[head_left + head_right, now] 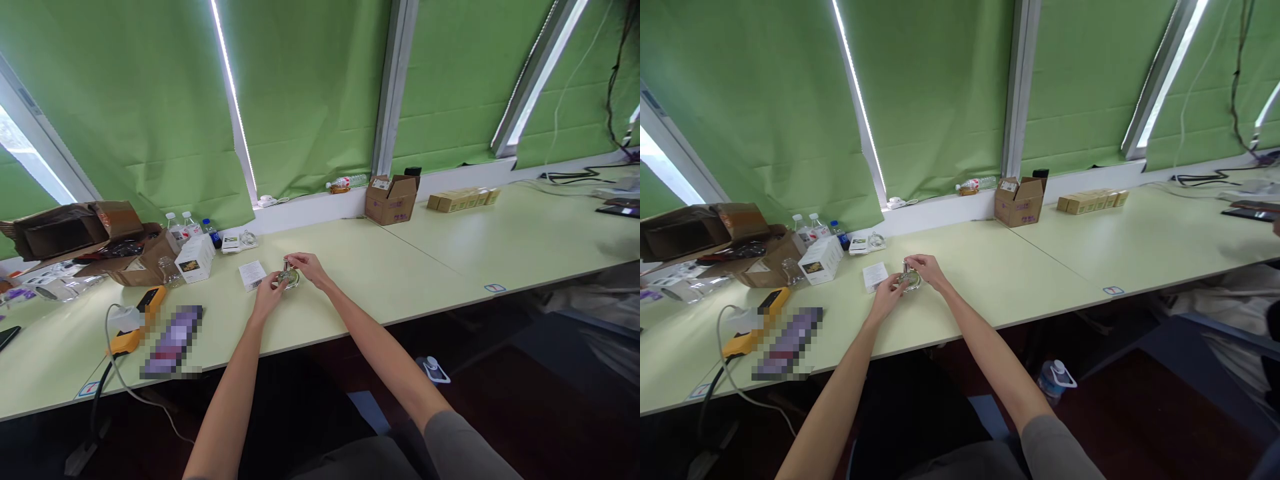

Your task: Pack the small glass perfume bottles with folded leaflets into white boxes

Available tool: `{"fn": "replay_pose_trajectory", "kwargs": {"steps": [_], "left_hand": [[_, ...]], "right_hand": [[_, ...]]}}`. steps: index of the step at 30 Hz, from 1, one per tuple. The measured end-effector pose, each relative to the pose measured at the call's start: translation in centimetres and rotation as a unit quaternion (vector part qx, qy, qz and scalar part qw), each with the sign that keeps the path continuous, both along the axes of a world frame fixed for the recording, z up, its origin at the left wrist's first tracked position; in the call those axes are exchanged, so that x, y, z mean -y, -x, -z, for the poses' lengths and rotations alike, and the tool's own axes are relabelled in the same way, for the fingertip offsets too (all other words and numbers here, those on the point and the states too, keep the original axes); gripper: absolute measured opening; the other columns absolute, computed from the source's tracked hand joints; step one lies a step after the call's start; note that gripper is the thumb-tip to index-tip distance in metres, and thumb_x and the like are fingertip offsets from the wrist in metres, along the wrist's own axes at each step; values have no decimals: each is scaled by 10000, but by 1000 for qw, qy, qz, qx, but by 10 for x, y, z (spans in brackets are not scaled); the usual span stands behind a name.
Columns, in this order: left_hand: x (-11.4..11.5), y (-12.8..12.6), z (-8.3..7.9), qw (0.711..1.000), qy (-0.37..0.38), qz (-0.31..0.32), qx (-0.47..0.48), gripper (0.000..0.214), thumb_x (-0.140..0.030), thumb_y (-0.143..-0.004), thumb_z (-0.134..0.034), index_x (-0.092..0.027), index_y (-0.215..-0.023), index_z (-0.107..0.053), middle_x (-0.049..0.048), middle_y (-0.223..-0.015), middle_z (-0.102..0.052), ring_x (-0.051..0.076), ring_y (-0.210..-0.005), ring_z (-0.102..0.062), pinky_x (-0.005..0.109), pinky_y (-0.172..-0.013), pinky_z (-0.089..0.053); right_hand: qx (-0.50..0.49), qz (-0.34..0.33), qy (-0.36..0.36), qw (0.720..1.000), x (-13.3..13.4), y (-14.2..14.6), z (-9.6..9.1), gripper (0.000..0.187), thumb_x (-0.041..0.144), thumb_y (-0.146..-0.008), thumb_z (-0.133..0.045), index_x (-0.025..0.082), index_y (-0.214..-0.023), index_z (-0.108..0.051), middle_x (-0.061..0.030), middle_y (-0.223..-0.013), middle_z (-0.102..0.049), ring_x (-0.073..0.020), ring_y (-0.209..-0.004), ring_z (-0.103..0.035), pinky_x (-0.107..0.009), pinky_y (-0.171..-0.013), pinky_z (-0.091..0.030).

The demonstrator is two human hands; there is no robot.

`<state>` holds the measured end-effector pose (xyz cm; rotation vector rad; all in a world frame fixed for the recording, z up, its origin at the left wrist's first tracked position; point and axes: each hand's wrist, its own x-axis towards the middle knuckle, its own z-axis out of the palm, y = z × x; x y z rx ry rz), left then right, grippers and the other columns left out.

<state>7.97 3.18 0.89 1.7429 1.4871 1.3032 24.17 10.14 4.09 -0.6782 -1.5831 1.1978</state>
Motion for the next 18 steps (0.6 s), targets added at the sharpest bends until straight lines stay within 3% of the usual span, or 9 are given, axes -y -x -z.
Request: {"fn": "replay_pose_trajectory", "kwargs": {"steps": [18], "left_hand": [[0,1,2,1000,-13,0,-7,452,-503,-807,-579,-201,-1139,-638,71,-995,-677,123,-598,-573,270,-603,-468]], "right_hand": [[-19,-24,30,999,2,2,2,381,516,-759,-674,191,-958,-696,-53,-840,-718,-177,-789,-664,-307,-744,-529]]}}
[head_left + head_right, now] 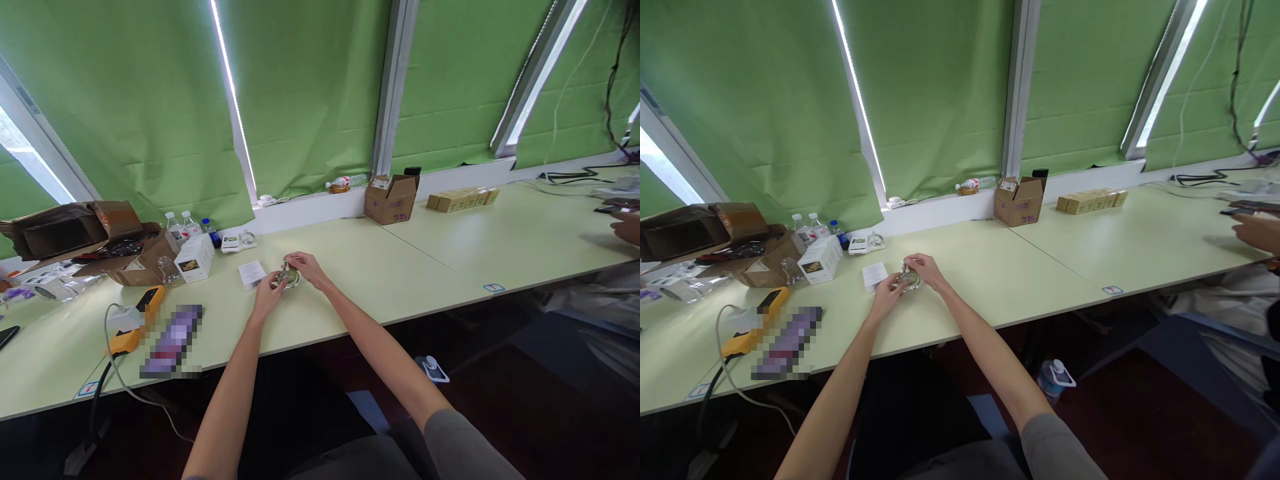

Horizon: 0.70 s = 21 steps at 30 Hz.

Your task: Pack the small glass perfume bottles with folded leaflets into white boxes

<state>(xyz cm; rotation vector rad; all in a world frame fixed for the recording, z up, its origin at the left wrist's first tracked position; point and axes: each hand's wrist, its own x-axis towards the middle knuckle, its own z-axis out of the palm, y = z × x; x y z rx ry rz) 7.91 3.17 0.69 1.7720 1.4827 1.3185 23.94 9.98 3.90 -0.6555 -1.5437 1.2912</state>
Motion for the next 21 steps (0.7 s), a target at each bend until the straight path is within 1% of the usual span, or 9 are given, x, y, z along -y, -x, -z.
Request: {"fn": "replay_pose_trajectory", "kwargs": {"steps": [7,14,21], "left_hand": [[-1,0,1,1000,-3,4,6,454,-507,-804,-584,-195,-1129,-640,82,-999,-675,133,-634,-589,279,-622,-484],[-1,1,2,1000,2,-1,10,475,-513,-801,-590,-194,-1151,-634,81,-996,-675,131,-634,-590,275,-626,-481],[-2,1,3,1000,0,1,3,470,-510,-815,-572,-194,-1159,-626,74,-995,-671,130,-638,-588,268,-619,-474]], "right_hand": [[-8,-4,11,1000,-1,1,1,389,508,-737,-698,191,-963,-704,-49,-827,-719,-178,-781,-664,-314,-747,-531],[-1,2,-2,1000,-3,0,2,332,460,-737,-708,202,-946,-720,-42,-867,-719,-174,-803,-655,-313,-776,-521],[10,4,2,1000,-4,-1,2,344,466,-734,-707,196,-946,-726,-45,-850,-717,-175,-784,-642,-295,-736,-513]]}}
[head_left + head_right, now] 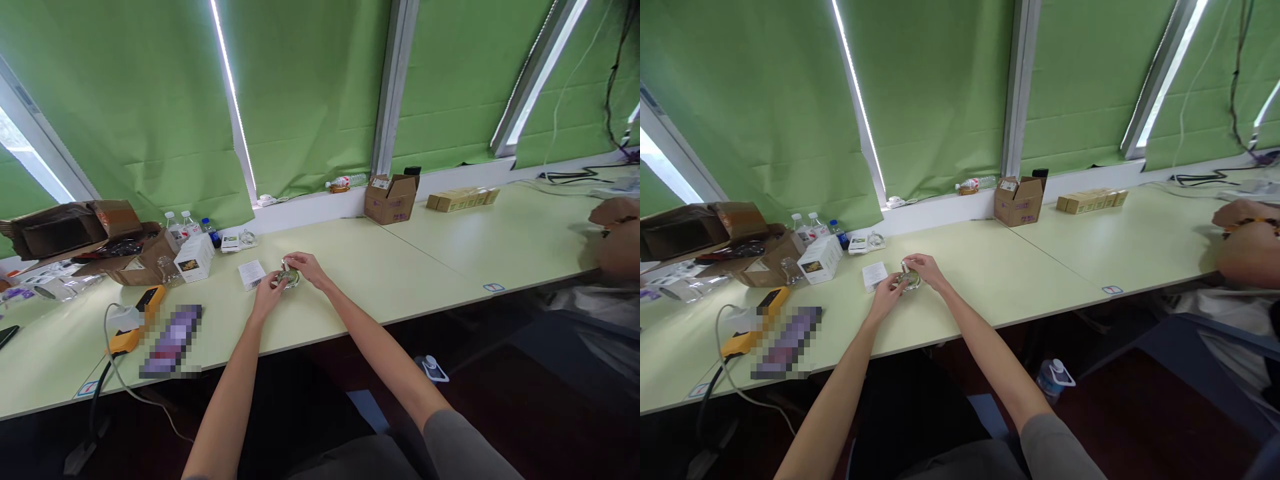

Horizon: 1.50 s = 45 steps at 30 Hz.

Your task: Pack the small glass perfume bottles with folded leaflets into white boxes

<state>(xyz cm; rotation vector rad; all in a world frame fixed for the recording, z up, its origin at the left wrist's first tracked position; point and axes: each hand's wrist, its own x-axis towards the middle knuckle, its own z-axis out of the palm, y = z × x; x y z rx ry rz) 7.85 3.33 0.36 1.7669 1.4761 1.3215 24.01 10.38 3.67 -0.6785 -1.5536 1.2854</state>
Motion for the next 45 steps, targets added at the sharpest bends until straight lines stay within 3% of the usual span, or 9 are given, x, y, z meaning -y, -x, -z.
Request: {"fn": "replay_pose_trajectory", "kwargs": {"steps": [45], "left_hand": [[-1,0,0,1000,7,-4,10,466,-507,-800,-595,-205,-1153,-634,80,-1004,-679,132,-637,-591,270,-618,-471]], "right_hand": [[3,6,-17,1000,6,1,-5,309,420,-727,-682,175,-914,-712,-48,-887,-705,-168,-807,-612,-293,-748,-474]]}}
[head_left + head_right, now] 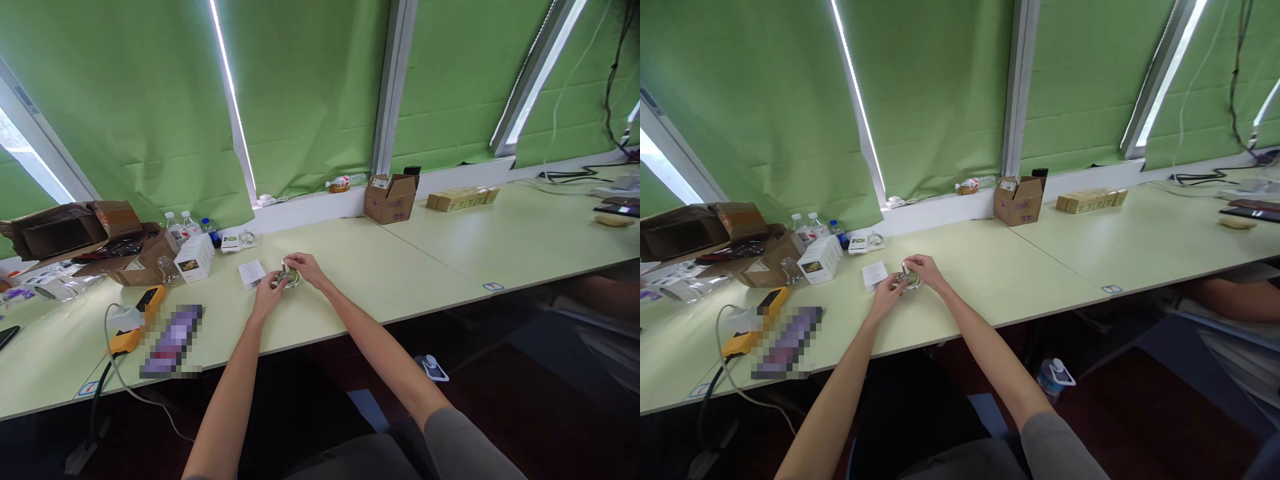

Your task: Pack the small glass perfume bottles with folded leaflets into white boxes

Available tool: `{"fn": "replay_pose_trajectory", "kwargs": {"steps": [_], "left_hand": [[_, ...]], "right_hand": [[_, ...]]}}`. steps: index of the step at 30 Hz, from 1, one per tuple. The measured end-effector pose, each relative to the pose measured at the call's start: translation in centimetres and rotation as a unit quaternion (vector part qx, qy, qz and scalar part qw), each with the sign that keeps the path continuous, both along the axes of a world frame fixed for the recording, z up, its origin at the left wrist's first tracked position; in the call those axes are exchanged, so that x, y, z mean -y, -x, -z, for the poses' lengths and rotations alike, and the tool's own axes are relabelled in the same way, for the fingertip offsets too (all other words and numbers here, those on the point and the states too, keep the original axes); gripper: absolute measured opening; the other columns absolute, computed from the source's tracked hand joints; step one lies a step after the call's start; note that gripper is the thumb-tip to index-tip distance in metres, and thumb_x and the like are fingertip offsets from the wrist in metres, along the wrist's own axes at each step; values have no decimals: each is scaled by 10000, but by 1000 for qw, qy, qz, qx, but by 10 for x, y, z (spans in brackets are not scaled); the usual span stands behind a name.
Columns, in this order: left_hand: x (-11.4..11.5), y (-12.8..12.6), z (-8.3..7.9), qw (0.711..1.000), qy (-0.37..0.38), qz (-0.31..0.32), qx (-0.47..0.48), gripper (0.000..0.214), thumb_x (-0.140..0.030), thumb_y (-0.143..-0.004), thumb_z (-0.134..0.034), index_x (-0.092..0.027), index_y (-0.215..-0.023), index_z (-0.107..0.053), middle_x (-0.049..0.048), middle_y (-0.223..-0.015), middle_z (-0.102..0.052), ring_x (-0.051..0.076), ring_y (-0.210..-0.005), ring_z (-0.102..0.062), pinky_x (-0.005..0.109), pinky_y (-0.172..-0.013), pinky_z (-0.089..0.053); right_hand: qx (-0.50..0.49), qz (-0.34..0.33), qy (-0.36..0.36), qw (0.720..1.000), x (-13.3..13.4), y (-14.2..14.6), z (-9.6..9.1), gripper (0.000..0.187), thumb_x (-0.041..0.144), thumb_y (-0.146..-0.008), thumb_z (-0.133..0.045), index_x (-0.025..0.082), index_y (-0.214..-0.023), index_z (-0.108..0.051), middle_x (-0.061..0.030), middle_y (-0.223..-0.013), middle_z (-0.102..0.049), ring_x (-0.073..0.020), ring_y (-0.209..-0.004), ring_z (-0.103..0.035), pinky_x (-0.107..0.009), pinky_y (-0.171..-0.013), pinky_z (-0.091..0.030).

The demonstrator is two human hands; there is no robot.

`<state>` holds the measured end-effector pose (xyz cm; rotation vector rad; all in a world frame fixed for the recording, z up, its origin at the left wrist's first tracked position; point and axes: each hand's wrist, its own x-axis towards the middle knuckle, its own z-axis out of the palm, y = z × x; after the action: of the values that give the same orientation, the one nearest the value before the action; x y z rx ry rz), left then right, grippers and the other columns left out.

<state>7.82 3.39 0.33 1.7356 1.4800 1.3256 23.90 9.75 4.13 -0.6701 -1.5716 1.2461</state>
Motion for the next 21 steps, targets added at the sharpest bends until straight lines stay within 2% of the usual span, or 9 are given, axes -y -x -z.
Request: {"fn": "replay_pose_trajectory", "kwargs": {"steps": [11,15,18,21], "left_hand": [[3,-3,-2,1000,-9,4,-2,461,-506,-807,-582,-193,-1142,-635,76,-986,-676,123,-613,-575,263,-598,-461],[3,-3,-3,1000,-9,5,-5,470,-513,-816,-571,-190,-1151,-630,76,-980,-673,121,-601,-569,266,-598,-458],[3,-3,-3,1000,-11,5,-7,463,-513,-817,-571,-194,-1147,-633,74,-983,-672,125,-618,-574,268,-610,-461],[4,-2,-4,1000,-11,7,-8,461,-506,-818,-573,-196,-1154,-632,74,-992,-670,129,-632,-579,268,-616,-463]], "right_hand": [[4,15,-4,1000,-3,2,3,285,383,-740,-674,175,-930,-714,-58,-903,-718,-181,-834,-640,-310,-785,-494],[-8,-25,-3,1000,0,0,2,332,366,-768,-653,192,-1046,-710,-64,-968,-725,-201,-918,-659,-345,-870,-491],[-18,-56,-8,998,3,-1,1,331,364,-768,-657,181,-1037,-718,-76,-982,-728,-223,-949,-666,-368,-896,-488],[-9,-54,-9,998,4,-2,0,330,378,-760,-664,177,-1014,-724,-78,-964,-732,-229,-927,-674,-373,-884,-494]]}}
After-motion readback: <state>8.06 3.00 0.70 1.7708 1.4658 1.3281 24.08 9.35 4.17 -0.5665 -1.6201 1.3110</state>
